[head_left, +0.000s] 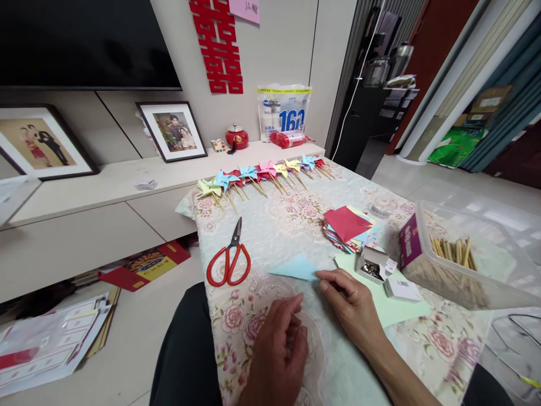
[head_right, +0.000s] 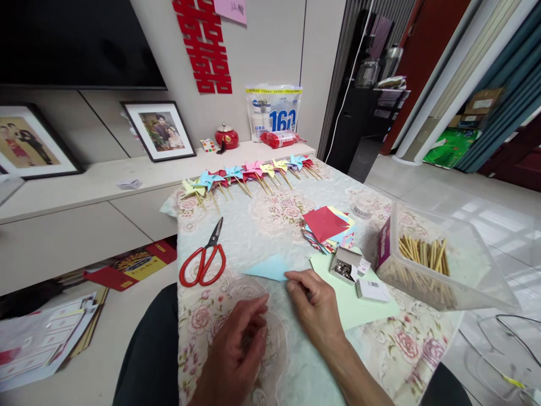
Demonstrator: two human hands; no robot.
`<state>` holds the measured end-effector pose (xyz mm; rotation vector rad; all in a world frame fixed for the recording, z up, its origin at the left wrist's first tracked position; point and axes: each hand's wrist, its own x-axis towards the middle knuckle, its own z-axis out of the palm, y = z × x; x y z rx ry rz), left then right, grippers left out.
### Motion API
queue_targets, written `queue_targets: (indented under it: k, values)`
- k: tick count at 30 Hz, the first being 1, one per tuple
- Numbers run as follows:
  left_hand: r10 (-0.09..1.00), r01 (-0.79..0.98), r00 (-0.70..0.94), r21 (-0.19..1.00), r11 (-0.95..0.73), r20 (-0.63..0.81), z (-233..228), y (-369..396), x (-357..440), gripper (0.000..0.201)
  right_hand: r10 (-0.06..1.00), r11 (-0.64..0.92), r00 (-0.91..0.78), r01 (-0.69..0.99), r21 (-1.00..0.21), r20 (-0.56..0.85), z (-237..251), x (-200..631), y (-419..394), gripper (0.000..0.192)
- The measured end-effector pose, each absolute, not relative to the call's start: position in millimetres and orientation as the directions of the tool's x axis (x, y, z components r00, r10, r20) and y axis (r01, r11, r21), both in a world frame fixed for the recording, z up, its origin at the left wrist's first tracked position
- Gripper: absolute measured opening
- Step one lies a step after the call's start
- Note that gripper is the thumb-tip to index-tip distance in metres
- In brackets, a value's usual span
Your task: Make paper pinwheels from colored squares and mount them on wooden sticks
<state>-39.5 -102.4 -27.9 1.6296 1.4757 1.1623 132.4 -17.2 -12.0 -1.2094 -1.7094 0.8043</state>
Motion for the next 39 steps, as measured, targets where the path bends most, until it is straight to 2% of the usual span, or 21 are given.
queue_targets:
  k: [1, 2, 4, 6, 9, 13, 16, 20, 25, 32, 39]
  values:
    - [0.998, 0.236, -0.034, 0.971, -0.046, 0.056, -26, -101, -38, 0.046, 0.950, 0.313, -0.139, 0.367, -0.876, 0.281, -12, 133, -17, 0.020]
    - [0.997, 0.056, -0.040, 0.996, 0.065, -0.063, -25, -99, -35, 0.048, 0.951, 0.309, -0.133, 0.347, -0.885, 0.280, -11, 133, -17, 0.019]
    - [0.973, -0.263, -0.058, 0.944, 0.199, -0.222, -20, -90, -31, 0.054, 0.949, 0.312, -0.144, 0.306, -0.899, 0.280, -11, 133, -18, 0.018]
    - [0.953, -0.446, -0.104, 0.870, 0.212, -0.286, -16, -78, -27, 0.056, 0.939, 0.334, -0.177, 0.275, -0.902, 0.294, -10, 132, -18, 0.018]
    - [0.924, -0.555, -0.217, 0.818, 0.150, -0.316, -11, -57, -25, 0.052, 0.908, 0.394, -0.258, 0.257, -0.882, 0.331, -7, 130, -20, 0.019]
    - [0.914, -0.537, -0.275, 0.836, 0.111, -0.298, -11, -35, -30, 0.047, 0.841, 0.498, -0.373, 0.251, -0.830, 0.392, -2, 130, -24, 0.026]
    - [0.911, -0.498, -0.313, 0.863, 0.085, -0.270, -13, -27, -35, 0.039, 0.820, 0.562, -0.331, 0.313, -0.766, 0.467, -1, 133, -23, 0.033]
    - [0.919, -0.443, -0.289, 0.888, 0.121, -0.269, -16, -29, -37, 0.032, 0.745, 0.656, -0.300, 0.489, -0.575, 0.596, -6, 134, -20, 0.043]
    - [0.946, -0.390, -0.193, 0.905, 0.172, -0.262, -14, -36, -36, 0.027, 0.680, 0.701, -0.375, 0.584, -0.408, 0.631, -12, 132, -20, 0.043]
    - [0.972, -0.203, -0.125, 0.964, 0.169, -0.197, -8, -38, -36, 0.026, 0.691, 0.700, -0.400, 0.579, -0.419, 0.602, -8, 133, -20, 0.028]
    - [0.998, -0.001, -0.051, 1.000, 0.029, -0.029, -3, -47, -34, 0.038, 0.767, 0.634, -0.373, 0.561, -0.532, 0.522, -7, 133, -21, 0.017]
